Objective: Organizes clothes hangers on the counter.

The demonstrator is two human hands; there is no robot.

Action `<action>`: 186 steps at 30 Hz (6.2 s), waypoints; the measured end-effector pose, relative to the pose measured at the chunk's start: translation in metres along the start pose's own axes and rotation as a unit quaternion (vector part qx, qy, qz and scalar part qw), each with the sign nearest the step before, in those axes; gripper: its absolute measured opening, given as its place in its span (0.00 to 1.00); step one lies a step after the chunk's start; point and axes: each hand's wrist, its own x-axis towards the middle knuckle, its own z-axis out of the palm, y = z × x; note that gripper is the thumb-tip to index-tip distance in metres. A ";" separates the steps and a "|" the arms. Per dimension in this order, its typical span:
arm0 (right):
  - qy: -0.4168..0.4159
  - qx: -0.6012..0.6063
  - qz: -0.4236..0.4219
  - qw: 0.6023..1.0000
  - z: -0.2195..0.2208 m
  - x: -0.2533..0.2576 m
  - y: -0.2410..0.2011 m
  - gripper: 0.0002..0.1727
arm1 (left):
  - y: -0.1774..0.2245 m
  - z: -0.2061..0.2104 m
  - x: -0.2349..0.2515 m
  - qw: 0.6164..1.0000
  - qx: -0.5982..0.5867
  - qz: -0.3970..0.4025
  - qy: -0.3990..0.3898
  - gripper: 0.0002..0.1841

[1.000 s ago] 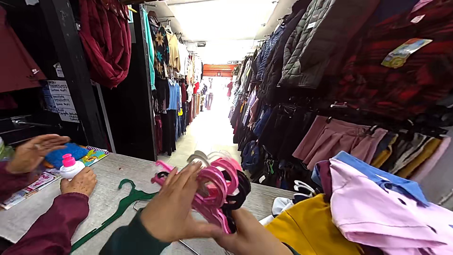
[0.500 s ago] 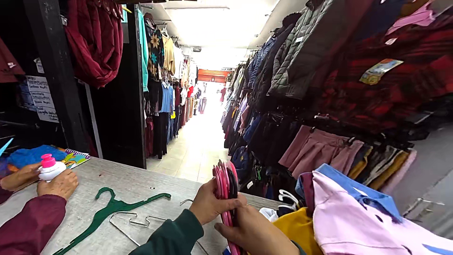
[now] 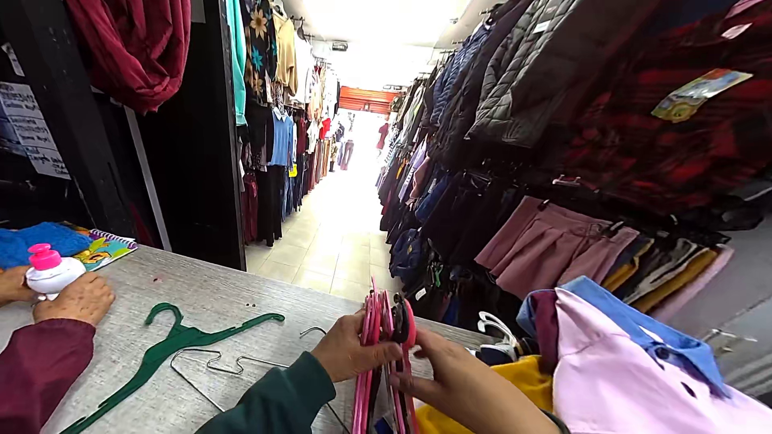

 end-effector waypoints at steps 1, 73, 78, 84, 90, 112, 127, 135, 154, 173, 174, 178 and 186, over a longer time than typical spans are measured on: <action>0.039 0.021 -0.023 0.999 0.002 0.002 0.001 0.39 | -0.001 0.000 0.000 1.000 -0.004 0.023 0.007 0.36; 0.025 0.434 -0.119 0.893 0.023 0.029 0.009 0.27 | 0.011 0.011 0.000 0.994 -0.003 -0.074 0.076 0.20; 0.063 0.368 -0.135 0.918 0.030 0.027 0.004 0.33 | 0.017 0.018 0.000 0.991 0.000 -0.087 0.098 0.19; 0.121 0.322 -0.129 0.930 0.024 0.019 -0.008 0.48 | 0.027 0.019 -0.001 0.989 0.042 -0.011 0.141 0.21; 0.121 0.138 -0.027 0.983 0.030 -0.009 -0.062 0.69 | 0.046 0.003 0.003 0.951 0.055 0.085 0.291 0.19; -0.048 0.437 0.007 0.898 0.002 -0.010 -0.046 0.31 | 0.108 -0.079 -0.013 0.743 0.617 0.244 0.083 0.66; 0.099 0.028 -0.054 0.993 0.000 -0.021 -0.080 0.48 | 0.108 -0.062 -0.014 0.763 0.613 0.177 0.107 0.14; 0.199 -0.079 -0.025 0.976 0.032 -0.012 -0.104 0.27 | 0.103 -0.046 -0.015 0.740 0.654 0.124 0.098 0.06; 0.297 -0.011 -0.011 0.955 -0.014 -0.001 0.020 0.28 | 0.072 -0.150 -0.220 0.711 0.486 -0.435 0.264 0.25; 0.272 -0.189 -0.200 0.922 0.000 -0.007 -0.017 0.11 | 0.092 -0.176 -0.195 0.746 0.578 -0.008 0.330 0.16; 0.266 -0.201 -0.202 0.921 0.001 -0.006 -0.015 0.10 | 0.098 -0.176 -0.195 0.748 0.578 -0.009 0.326 0.16; 0.241 -0.206 -0.217 0.923 0.014 0.004 -0.012 0.11 | 0.118 -0.145 -0.188 0.787 0.552 0.006 0.277 0.14; 0.164 -0.157 -0.255 0.940 0.016 0.010 -0.009 0.13 | 0.111 -0.130 -0.184 0.865 0.459 0.047 0.195 0.12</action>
